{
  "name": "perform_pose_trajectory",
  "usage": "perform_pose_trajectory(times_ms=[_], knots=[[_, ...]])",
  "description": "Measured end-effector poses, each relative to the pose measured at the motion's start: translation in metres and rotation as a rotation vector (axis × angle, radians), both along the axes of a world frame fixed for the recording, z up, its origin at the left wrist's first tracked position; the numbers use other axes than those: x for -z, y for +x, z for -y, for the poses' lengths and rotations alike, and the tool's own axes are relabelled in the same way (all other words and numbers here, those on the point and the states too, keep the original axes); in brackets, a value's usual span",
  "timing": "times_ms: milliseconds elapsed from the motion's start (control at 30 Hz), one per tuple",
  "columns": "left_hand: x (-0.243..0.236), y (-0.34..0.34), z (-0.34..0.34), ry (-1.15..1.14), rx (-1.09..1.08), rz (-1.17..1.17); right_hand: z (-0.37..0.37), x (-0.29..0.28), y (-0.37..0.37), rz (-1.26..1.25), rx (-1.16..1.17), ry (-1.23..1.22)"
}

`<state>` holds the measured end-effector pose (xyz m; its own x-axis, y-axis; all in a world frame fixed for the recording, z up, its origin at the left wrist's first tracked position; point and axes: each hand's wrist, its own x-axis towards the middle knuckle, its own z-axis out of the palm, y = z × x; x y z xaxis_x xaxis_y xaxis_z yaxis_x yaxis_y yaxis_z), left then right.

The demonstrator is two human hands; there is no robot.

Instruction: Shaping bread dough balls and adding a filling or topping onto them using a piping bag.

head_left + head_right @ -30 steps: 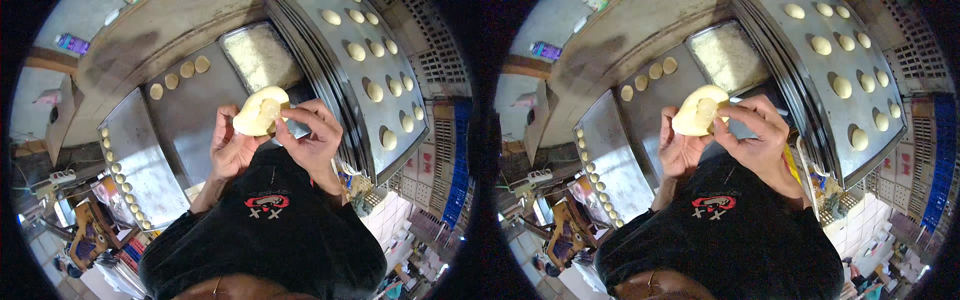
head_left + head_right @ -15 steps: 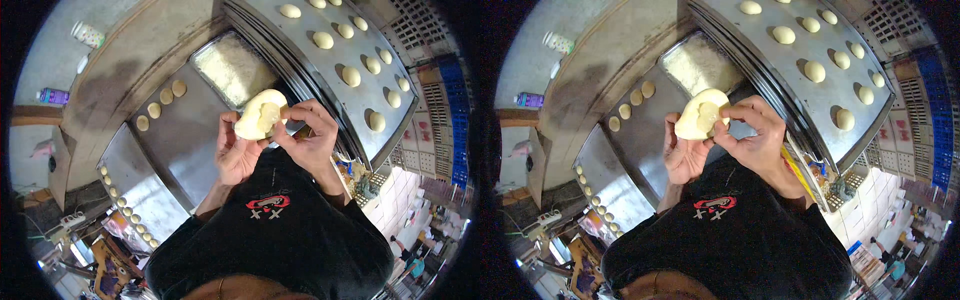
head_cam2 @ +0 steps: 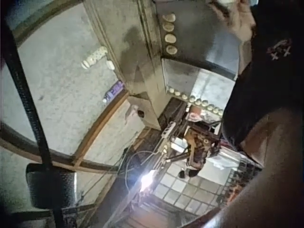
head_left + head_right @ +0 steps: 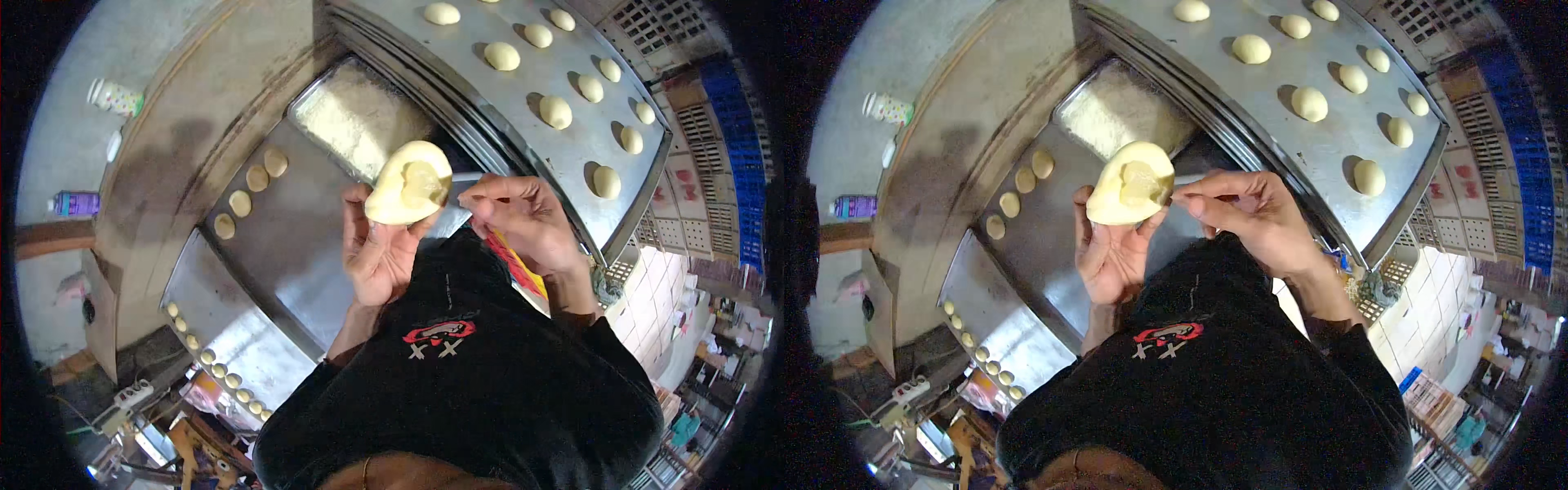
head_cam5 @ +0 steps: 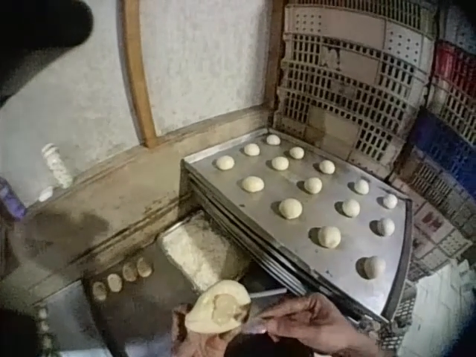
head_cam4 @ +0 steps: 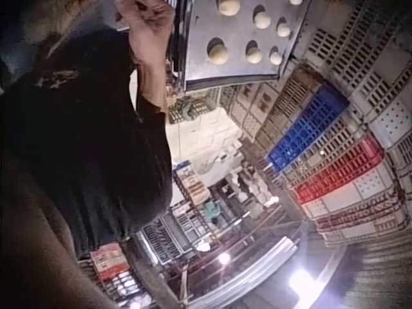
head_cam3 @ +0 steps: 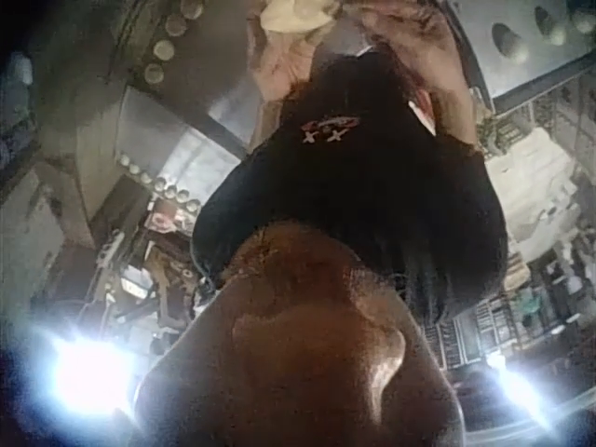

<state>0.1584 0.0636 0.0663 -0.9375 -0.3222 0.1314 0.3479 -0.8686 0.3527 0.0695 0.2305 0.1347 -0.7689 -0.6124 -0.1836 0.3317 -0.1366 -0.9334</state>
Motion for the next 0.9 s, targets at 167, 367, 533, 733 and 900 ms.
perform_pose_trajectory(times_ms=[167,367,533,733,900], knots=[[0.009,-0.003,0.009,-0.042,-0.085,-0.010,-0.020,-0.037,-0.022,0.099,-0.097,0.036],[0.015,0.014,0.022,-0.157,-0.116,0.157,-0.062,-0.002,-0.168,-1.051,0.149,0.792],[0.020,0.030,0.027,-0.249,-0.121,0.189,-0.076,0.040,-0.252,-1.409,0.365,1.336],[0.019,0.032,0.024,-0.243,-0.171,0.197,-0.074,0.039,-0.253,-1.414,0.292,1.423],[0.027,0.037,0.028,-0.243,-0.174,0.270,-0.078,0.004,-0.169,-1.375,0.200,1.168]])
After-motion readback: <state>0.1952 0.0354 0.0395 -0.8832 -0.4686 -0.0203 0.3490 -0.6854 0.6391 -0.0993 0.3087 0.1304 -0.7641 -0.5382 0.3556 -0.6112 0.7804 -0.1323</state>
